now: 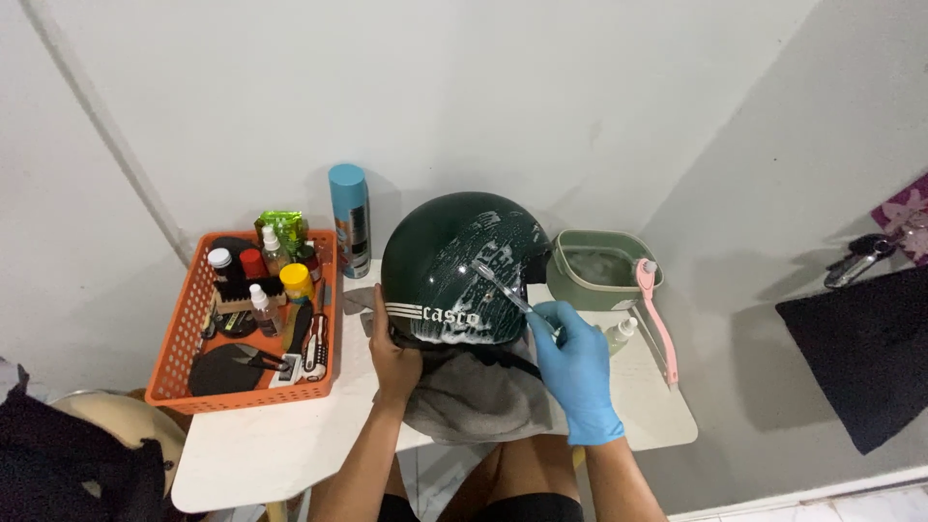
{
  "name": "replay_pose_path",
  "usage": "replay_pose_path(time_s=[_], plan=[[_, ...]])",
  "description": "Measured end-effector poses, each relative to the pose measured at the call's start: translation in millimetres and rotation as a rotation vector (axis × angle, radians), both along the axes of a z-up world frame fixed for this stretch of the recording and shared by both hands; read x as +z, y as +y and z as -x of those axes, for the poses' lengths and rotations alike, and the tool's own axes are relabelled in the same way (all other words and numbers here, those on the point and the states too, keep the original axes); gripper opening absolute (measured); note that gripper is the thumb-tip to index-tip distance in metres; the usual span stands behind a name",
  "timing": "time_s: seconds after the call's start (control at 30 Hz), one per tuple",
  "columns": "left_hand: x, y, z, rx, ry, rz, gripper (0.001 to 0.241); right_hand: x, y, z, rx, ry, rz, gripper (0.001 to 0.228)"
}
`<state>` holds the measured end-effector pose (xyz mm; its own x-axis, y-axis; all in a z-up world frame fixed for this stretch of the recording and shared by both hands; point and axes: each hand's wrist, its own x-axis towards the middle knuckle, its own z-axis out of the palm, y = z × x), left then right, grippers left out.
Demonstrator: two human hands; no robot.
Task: The person scrubs a dark green motorcycle helmet with a toothbrush and soapy water. They hold the helmet with one hand while scrubbing the surface with the other, rotating the helmet to clean different areas.
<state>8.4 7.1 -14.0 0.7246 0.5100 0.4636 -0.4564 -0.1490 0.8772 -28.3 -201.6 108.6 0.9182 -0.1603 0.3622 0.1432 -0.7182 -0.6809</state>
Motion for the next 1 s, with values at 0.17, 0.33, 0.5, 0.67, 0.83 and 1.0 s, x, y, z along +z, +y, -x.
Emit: replay_pose_path(time_s=[0.17, 0.33, 0.5, 0.67, 0.83, 1.0], plan=[[-29.2, -0.2, -8.7, 0.005, 0.002, -0.018, 0.089, 5.9, 1.6, 11.5, 0.095, 0.025, 0.011, 0.008], [-7.6, 1.4, 0.2, -0.004, -0.025, -0.001, 0.087, -1.1, -9.5, 8.4, 0.073, 0.025, -0.133, 0.011], [-25.1, -2.9, -5.2, -0.001, -0.033, -0.001, 0.087, -25.4, -22.0, 7.2, 0.029, 0.043, -0.213, 0.011], [-8.6, -4.5, 3.0, 0.007, -0.025, -0.029, 0.089, -37.2, -21.0, 9.9, 0.079, 0.085, -0.229, 0.009], [2.0, -3.1, 6.3, 0.011, -0.018, -0.032, 0.090, -31.0, -22.8, 9.4, 0.012, -0.017, -0.273, 0.008], [0.0, -4.5, 8.3, 0.014, -0.010, -0.008, 0.087, -29.9, -20.3, 12.2, -0.011, -0.021, -0.236, 0.005]])
